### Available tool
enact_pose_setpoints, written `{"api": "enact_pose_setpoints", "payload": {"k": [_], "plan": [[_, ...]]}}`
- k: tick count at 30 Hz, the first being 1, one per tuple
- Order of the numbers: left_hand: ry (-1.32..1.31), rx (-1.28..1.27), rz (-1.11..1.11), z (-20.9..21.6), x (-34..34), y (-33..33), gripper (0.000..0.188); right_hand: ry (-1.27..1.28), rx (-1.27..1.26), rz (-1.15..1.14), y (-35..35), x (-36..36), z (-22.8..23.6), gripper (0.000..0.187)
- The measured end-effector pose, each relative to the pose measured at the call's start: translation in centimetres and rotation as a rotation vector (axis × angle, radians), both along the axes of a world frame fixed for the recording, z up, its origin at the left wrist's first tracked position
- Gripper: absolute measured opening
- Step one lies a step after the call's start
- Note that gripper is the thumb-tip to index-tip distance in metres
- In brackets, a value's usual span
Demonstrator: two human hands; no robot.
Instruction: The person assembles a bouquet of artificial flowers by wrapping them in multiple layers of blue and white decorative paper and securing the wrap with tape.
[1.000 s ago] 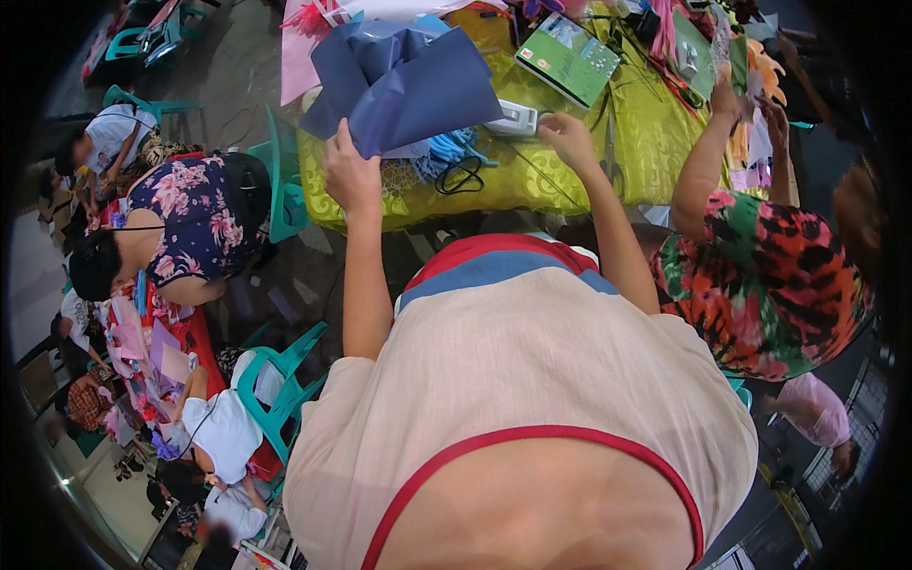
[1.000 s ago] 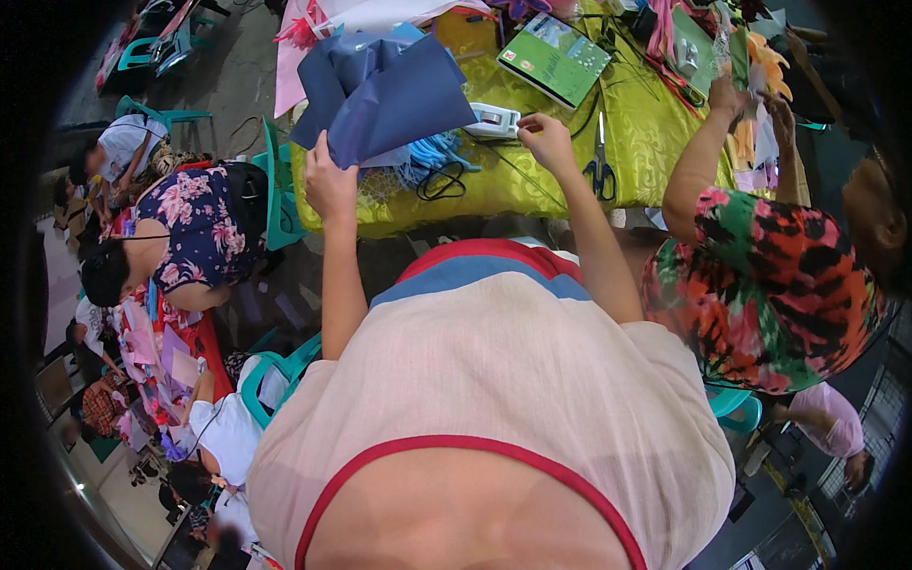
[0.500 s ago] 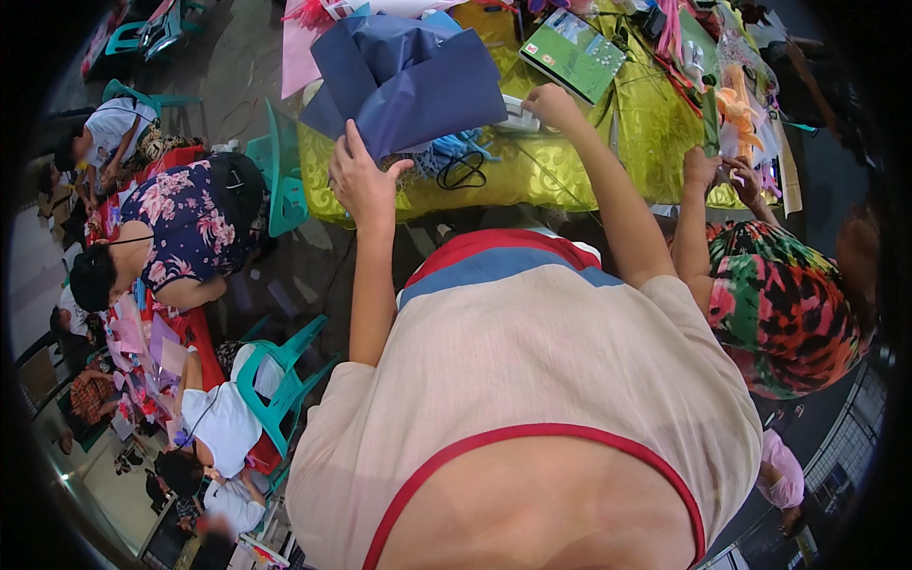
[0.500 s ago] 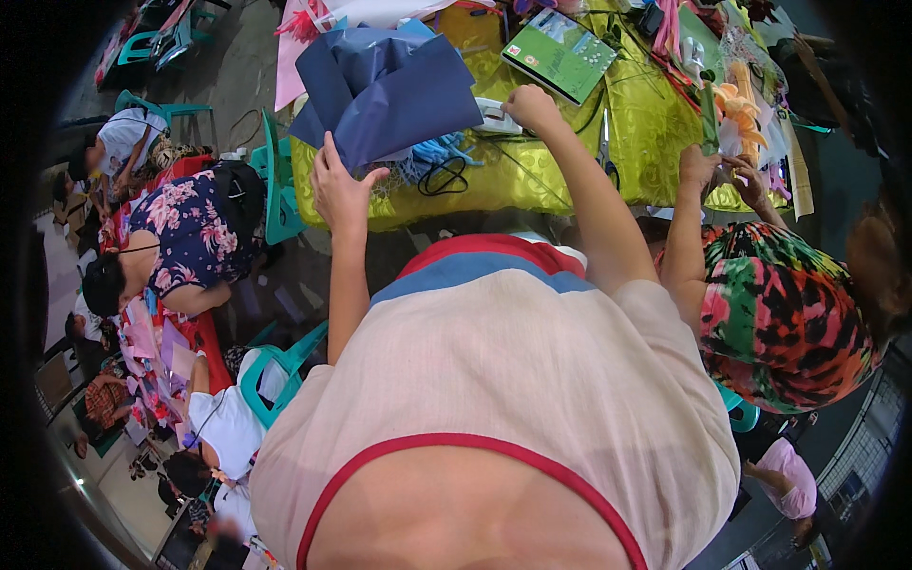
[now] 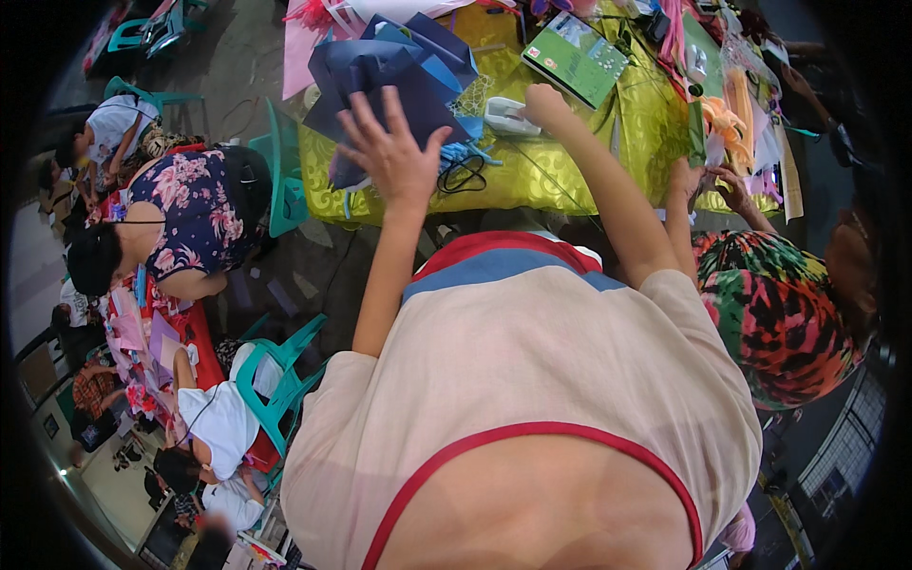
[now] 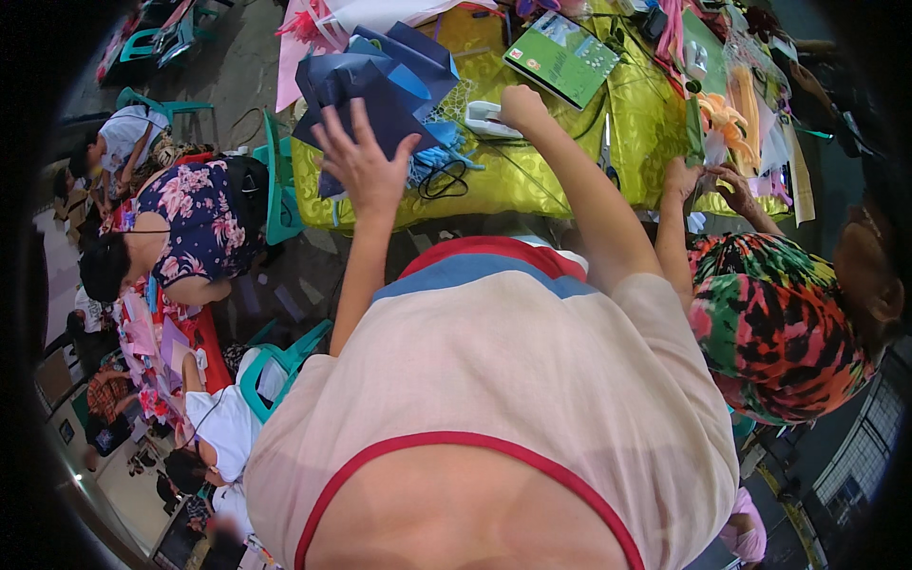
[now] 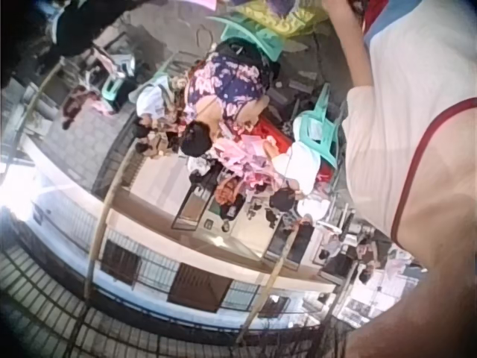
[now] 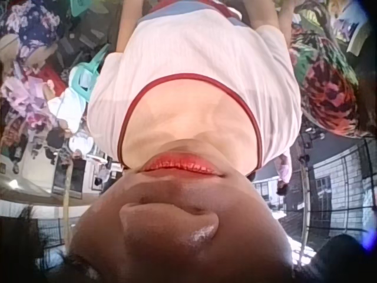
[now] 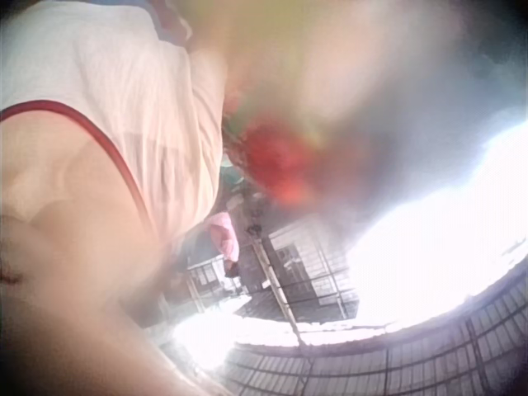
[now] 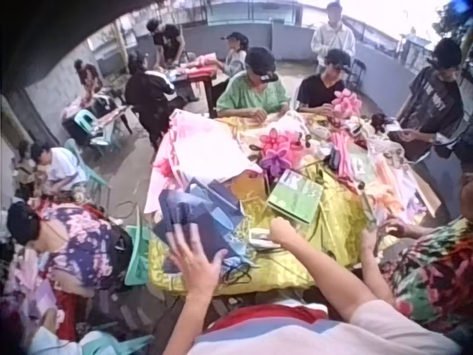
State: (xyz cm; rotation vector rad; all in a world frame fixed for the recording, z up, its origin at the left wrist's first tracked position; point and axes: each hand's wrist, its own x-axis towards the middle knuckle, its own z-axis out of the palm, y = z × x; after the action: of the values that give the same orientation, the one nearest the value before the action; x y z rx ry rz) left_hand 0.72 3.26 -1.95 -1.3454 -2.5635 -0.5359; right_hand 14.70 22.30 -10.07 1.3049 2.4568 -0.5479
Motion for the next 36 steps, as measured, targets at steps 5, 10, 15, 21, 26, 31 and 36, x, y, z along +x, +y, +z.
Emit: {"api": "enact_pose_setpoints", "payload": {"k": [5, 10, 15, 21, 26, 31, 36], "plan": [[-0.201, -0.147, 0.159, -1.0, -3.6, -2.5, 0.097, 0.045, -0.005, -0.033, -1.1, -0.5, 1.4, 0.031], [-0.085, 0.269, -0.123, -0.6, -2.7, -4.2, 0.068, 0.040, 0.046, -0.054, -1.2, -0.2, 0.9, 0.033], [-0.469, 0.263, -0.878, -1.5, 3.2, -3.3, 0.027, 0.054, 0.032, -0.063, -1.8, -1.2, 1.9, 0.029], [-0.234, 0.020, -0.641, -7.4, 5.1, 3.0, 0.049, 0.147, 0.149, -0.019, -2.4, -1.1, 1.7, 0.014], [-0.104, -0.024, -0.532, -9.0, 5.6, 5.9, 0.072, 0.144, 0.103, -0.026, -2.0, 0.1, 1.3, 0.016], [-0.131, -0.080, -0.601, -11.1, 4.9, 8.7, 0.075, 0.191, 0.097, -0.065, -1.5, 0.6, 1.2, 0.022], [-0.278, -0.136, -0.599, -11.2, 4.9, 9.4, 0.068, 0.174, 0.138, -0.002, -0.7, 1.8, 1.9, 0.029]]}}
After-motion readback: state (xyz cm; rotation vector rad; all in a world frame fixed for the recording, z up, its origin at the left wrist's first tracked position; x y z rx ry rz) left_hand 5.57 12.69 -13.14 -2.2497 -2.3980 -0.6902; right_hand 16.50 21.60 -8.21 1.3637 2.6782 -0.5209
